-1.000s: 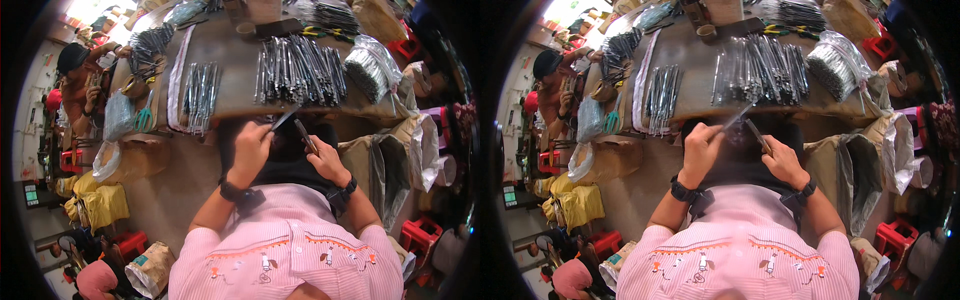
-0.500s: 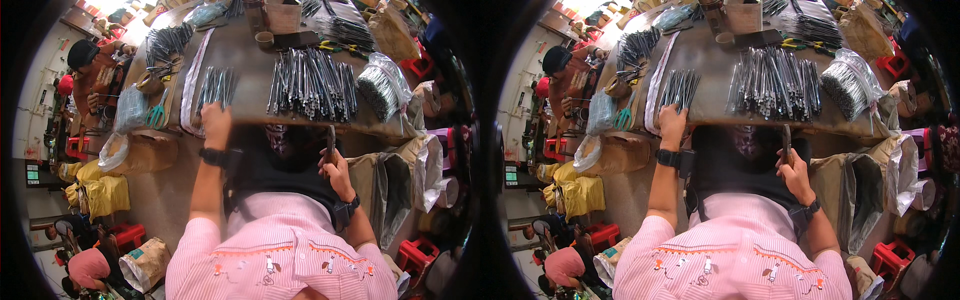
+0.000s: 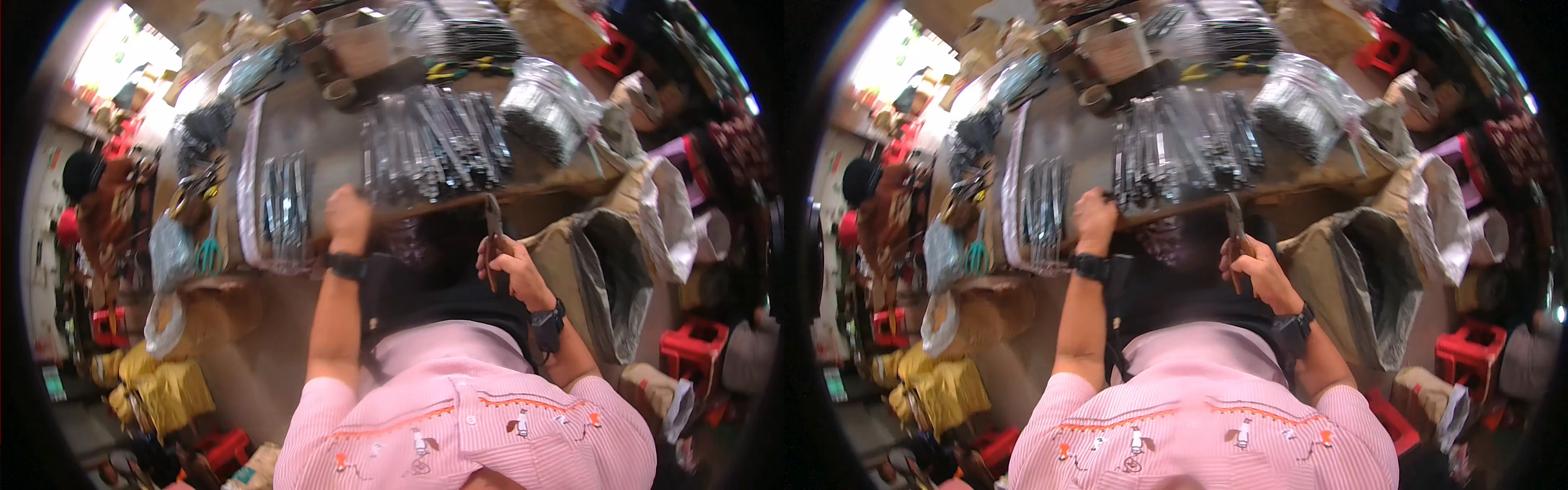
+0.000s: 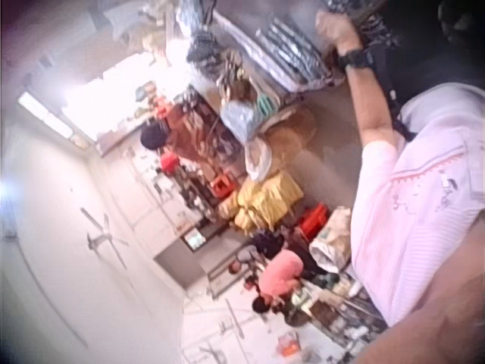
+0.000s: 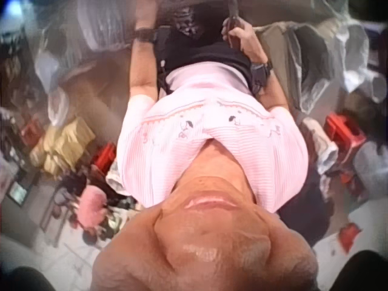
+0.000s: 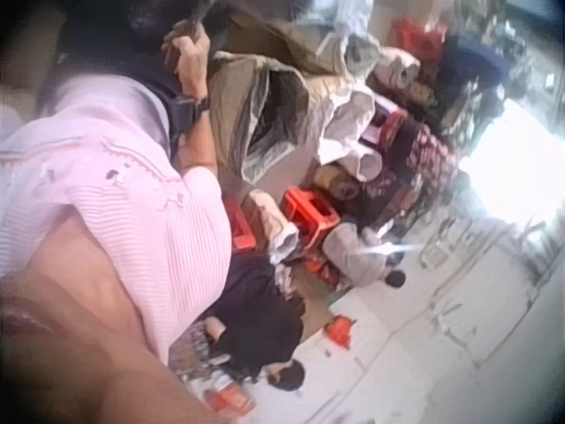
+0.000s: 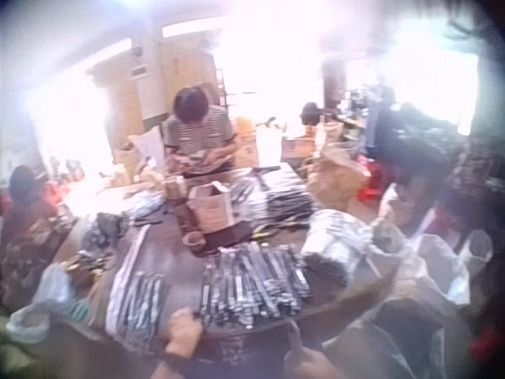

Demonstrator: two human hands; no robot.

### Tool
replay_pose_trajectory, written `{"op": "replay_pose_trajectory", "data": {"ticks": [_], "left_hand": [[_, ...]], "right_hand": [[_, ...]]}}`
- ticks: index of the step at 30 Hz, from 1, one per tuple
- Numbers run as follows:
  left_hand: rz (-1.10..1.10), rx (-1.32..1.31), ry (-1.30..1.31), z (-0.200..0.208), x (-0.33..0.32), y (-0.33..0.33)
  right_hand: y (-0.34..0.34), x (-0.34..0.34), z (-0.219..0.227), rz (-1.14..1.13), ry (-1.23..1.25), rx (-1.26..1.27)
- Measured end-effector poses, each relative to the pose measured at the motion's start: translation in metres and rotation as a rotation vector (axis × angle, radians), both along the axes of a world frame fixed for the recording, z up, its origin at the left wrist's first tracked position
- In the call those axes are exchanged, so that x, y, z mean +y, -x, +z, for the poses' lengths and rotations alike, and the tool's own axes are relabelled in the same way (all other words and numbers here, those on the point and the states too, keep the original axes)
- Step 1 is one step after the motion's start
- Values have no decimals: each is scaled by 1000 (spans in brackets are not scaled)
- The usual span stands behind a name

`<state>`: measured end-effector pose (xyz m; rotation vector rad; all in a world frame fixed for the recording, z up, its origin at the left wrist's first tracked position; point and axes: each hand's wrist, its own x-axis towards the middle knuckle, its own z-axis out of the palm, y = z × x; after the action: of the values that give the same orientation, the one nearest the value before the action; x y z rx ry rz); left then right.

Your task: The person repeatedly picks up thin metal rods from a table, uses pliers to cut each rod near one end, and places the cut pieces back on the table. The process is continuous and repetitive throughout the clip.

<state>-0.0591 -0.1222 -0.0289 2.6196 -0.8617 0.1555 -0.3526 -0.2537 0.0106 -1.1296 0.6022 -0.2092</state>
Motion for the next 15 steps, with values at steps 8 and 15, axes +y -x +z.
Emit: {"op": "replay_pose_trajectory", "data": {"ticks": [8, 15], "left_hand": [[43, 1497, 1053, 12, 47, -23], [98, 2144, 1440, 6, 74, -8]], "right_hand": [[47, -96, -33, -453, -363, -442], [34, -156, -41, -669, -125, -271]]}}
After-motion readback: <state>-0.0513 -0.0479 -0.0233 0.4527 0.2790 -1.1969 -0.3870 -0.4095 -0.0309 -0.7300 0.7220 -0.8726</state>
